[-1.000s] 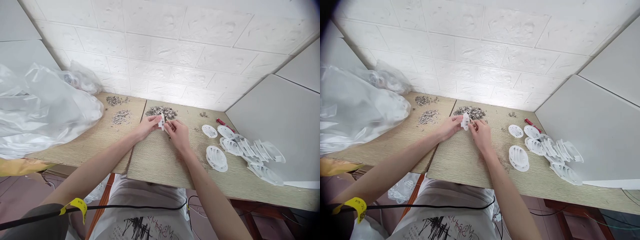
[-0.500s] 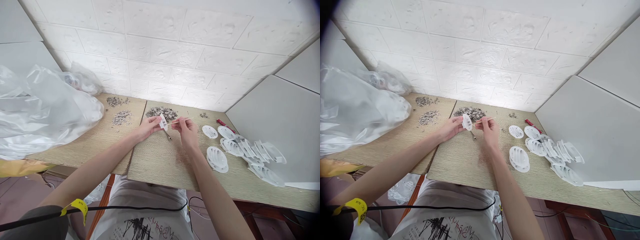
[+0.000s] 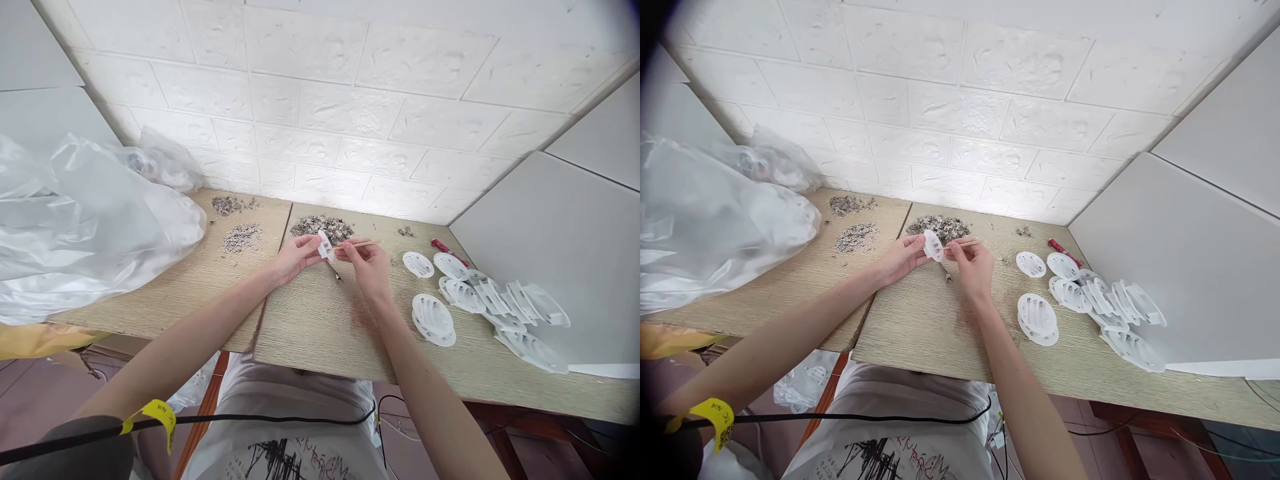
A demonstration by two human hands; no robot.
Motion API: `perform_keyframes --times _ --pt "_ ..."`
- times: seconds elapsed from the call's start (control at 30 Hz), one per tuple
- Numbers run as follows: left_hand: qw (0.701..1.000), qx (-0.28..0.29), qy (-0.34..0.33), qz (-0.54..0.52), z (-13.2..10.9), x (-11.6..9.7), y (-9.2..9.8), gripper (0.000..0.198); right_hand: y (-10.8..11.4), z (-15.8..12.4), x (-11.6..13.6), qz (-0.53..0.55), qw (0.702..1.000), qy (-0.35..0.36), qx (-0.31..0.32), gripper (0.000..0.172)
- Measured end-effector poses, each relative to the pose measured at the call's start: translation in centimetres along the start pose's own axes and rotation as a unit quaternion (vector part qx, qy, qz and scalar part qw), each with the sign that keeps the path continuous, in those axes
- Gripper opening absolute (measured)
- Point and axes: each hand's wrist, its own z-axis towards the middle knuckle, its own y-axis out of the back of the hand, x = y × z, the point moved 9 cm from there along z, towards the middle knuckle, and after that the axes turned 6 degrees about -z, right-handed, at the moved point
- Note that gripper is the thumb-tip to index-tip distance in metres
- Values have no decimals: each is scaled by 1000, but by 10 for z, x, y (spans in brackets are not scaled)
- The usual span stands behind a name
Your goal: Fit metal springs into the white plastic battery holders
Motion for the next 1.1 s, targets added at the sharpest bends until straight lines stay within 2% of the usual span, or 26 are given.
perform_keyframes --times 0.13,0.47,0.73,0.93,1.1 --pt "1000 2 -1 -1 0 0 0 28 -3 0 -1 -9 1000 5 6 28" --pt "1000 -3 4 -8 0 2 0 27 -1 -3 -2 -13 1000 -6 -28 27" --pt "999 -22 13 -29 -3 0 1 19 -1 -6 4 -80 996 28 -40 34" --pt "999 -25 5 -48 -3 0 2 20 -2 -10 10 -74 993 71 -56 27" --pt "998 -28 6 -53 -3 1 3 19 -2 -8 9 -71 994 66 -50 26"
